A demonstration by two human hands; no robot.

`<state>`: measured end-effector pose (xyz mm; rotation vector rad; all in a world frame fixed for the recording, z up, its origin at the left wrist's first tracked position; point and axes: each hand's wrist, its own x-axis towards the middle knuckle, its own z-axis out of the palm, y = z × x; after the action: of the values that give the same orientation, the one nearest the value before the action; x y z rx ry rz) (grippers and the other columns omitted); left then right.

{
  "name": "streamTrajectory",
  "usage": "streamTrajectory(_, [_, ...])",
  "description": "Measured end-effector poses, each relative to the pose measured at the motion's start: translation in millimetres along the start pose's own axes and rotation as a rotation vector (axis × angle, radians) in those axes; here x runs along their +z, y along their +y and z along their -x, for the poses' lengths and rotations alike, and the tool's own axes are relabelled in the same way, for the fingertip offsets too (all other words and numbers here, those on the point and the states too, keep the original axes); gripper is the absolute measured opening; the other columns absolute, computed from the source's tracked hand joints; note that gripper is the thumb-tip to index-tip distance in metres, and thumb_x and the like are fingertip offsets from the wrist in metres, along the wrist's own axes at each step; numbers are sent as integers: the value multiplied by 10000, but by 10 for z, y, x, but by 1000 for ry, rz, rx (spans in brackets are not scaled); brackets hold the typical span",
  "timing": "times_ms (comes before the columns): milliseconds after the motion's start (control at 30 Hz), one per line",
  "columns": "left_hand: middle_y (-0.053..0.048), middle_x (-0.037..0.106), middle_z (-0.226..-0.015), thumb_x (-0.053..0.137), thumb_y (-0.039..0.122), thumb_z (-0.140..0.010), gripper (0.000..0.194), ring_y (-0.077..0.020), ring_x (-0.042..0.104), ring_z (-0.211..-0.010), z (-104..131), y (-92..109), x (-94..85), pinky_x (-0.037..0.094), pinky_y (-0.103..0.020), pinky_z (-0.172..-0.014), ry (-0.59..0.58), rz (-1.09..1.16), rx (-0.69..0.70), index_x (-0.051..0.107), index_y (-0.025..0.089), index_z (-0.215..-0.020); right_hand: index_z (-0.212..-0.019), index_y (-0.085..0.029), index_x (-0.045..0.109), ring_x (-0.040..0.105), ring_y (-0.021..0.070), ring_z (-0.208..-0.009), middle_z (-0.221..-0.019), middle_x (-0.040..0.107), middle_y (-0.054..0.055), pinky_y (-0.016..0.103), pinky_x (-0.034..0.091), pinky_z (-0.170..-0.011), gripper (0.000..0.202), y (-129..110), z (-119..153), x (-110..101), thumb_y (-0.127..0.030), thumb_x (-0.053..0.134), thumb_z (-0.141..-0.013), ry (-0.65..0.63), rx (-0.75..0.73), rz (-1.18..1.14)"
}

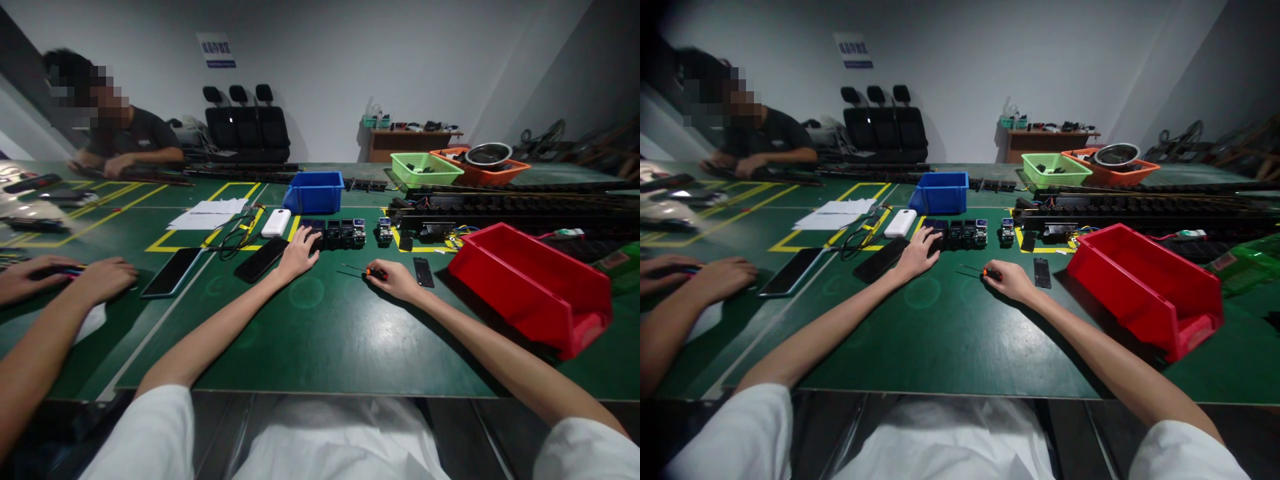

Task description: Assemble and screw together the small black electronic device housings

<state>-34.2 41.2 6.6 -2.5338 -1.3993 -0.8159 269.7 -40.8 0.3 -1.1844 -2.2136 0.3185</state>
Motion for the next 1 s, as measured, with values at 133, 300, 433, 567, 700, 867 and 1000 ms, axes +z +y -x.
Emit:
streamTrajectory(133, [-129,394,-1494,526,331,-885,500,-300,306,-1447,-1,-2,6,312,-502,-1184,1,5,2,468,202,-1364,-1030,-241,649,655,187,-793,-953,715,51,270,460,-701,180,-34,14,19,-318,577,-884,-22,-59,116])
streamTrajectory(300, [-123,322,-1550,498,377,-892,546,-333,193,-1489,-48,78,13,158,-645,-1179,1,-49,5,423,221,-1410,-1050,-233,635,661,186,-826,-989,713,57,258,459,-712,179,-50,13,27,-299,562,-901,-49,-89,189])
streamTrajectory(433, [-106,258,-1593,466,412,-906,570,-318,142,-1505,-194,251,54,43,-650,-1184,-50,-87,143,397,243,-1446,-1058,-236,624,668,185,-833,-999,711,54,255,463,-720,179,-46,8,28,-310,563,-907,-50,-83,203])
streamTrajectory(567, [-100,188,-1621,384,474,-940,600,-317,96,-1513,-472,498,149,41,-656,-1172,-147,-117,206,329,242,-1491,-1061,-237,621,671,183,-828,-990,710,50,256,467,-722,178,-42,8,32,-303,567,-905,-51,-77,208])
streamTrajectory(700, [-132,189,-1616,316,568,-938,672,-321,96,-1511,-803,680,285,74,-646,-1171,-200,-131,162,298,210,-1505,-1059,-234,623,672,180,-829,-981,710,51,252,466,-721,176,-33,11,34,-292,570,-902,-50,-82,208])
streamTrajectory(867, [-173,158,-1615,336,683,-880,812,-362,123,-1499,-1086,731,455,164,-625,-1156,-325,-110,111,257,190,-1521,-1063,-234,629,669,180,-822,-970,709,53,248,459,-702,182,-40,17,29,-291,572,-900,-35,-97,202])
streamTrajectory(1000, [-166,205,-1605,346,713,-858,852,-385,170,-1481,-1165,751,552,88,-648,-1158,-379,-121,88,225,205,-1531,-1047,-238,639,665,180,-806,-945,709,52,246,454,-685,172,-46,22,28,-289,579,-894,-21,-106,193])
